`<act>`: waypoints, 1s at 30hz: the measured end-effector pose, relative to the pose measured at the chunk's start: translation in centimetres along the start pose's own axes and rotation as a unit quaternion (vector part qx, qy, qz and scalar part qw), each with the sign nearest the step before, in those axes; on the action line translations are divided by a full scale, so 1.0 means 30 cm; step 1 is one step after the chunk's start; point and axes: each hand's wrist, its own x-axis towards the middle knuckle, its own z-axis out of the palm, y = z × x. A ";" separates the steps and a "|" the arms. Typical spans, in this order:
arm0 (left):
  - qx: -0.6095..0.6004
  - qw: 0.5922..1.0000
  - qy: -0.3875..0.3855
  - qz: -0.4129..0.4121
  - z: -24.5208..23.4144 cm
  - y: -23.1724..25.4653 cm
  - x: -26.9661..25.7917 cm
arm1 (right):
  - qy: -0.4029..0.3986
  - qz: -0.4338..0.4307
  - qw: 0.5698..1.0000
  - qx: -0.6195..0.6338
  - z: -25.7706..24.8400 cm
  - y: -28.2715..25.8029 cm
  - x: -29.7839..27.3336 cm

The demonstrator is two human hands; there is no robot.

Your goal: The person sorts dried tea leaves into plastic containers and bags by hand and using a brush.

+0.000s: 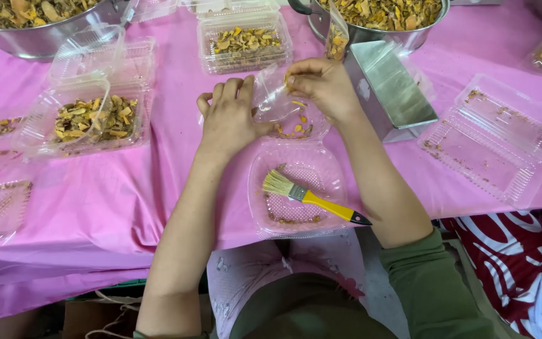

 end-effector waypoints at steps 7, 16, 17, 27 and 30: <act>-0.037 0.999 -0.022 -0.031 -0.001 0.012 0.008 | -0.033 -0.022 0.993 -0.115 0.025 -0.060 -0.032; -0.082 0.996 -0.031 -0.029 -0.029 0.002 0.008 | -0.047 -0.165 0.985 -0.009 -0.026 -0.053 -0.032; -0.094 0.994 -0.032 -0.036 -0.035 -0.008 0.011 | -0.032 -0.138 0.989 0.029 -0.031 -0.063 -0.033; -0.475 0.880 -0.021 0.002 -0.212 -0.065 -0.014 | -0.151 -0.077 0.884 -0.436 -0.144 -0.011 0.003; -0.578 0.806 -0.124 0.021 -0.141 -0.145 -0.001 | -0.192 -0.032 0.837 -0.511 -0.073 -0.019 -0.025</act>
